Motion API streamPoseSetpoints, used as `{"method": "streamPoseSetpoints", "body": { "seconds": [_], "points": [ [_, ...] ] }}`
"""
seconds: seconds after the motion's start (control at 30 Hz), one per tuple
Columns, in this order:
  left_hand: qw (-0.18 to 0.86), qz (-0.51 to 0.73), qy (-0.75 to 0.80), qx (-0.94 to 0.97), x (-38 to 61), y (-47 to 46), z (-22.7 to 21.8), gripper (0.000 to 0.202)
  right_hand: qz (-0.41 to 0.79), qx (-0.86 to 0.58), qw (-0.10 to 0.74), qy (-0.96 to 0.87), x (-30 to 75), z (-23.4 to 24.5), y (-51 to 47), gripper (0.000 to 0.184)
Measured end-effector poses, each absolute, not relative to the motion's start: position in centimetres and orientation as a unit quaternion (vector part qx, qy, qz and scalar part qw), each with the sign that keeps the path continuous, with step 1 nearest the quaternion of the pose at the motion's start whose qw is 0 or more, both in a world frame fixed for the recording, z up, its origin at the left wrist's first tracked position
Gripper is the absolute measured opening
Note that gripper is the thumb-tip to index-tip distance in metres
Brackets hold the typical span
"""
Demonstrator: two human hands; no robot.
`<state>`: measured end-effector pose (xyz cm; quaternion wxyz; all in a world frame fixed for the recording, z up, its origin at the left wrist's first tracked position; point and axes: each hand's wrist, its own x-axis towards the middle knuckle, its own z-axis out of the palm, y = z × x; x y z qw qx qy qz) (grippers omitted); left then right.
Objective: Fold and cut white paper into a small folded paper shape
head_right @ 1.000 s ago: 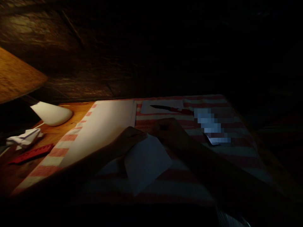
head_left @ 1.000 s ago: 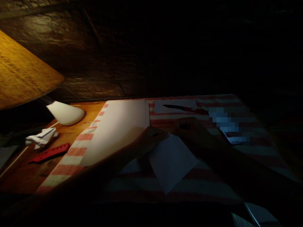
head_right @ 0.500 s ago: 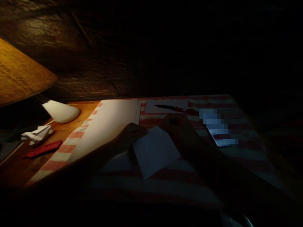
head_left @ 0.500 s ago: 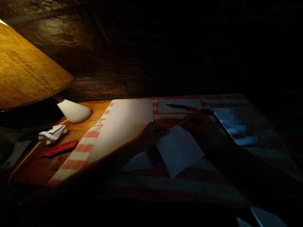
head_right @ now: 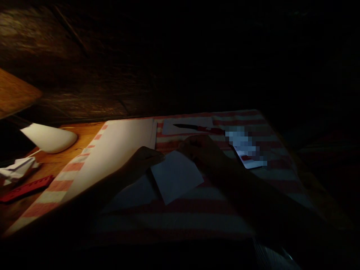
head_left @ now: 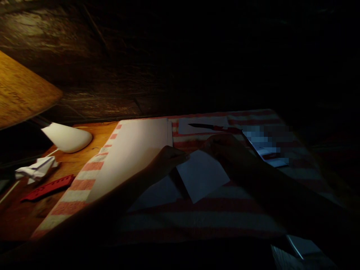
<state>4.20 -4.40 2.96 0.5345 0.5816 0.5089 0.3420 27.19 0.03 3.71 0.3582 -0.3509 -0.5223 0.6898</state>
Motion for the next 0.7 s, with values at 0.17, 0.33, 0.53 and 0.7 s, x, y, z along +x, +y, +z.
{"method": "streamPoseSetpoints", "body": {
  "seconds": [0.17,0.33,0.53,0.7],
  "points": [
    [0.514,0.337,0.515,0.598,4.42,-4.34,3.47,0.039,0.666,-0.37,0.37,-0.531,27.05,3.33,0.34,0.022],
    [0.504,0.332,0.554,0.573,4.16,-4.21,3.58,0.043,0.657,-0.404,0.416,-0.483,27.05,3.97,0.48,0.026],
    [0.475,0.377,0.569,0.555,3.87,-4.03,3.7,0.038,0.642,-0.418,0.414,-0.491,27.42,4.09,0.85,0.026],
    [0.454,0.41,0.562,0.557,3.85,-3.96,3.58,0.034,0.638,-0.411,0.433,-0.486,27.29,3.34,0.83,0.023]
  ]
}}
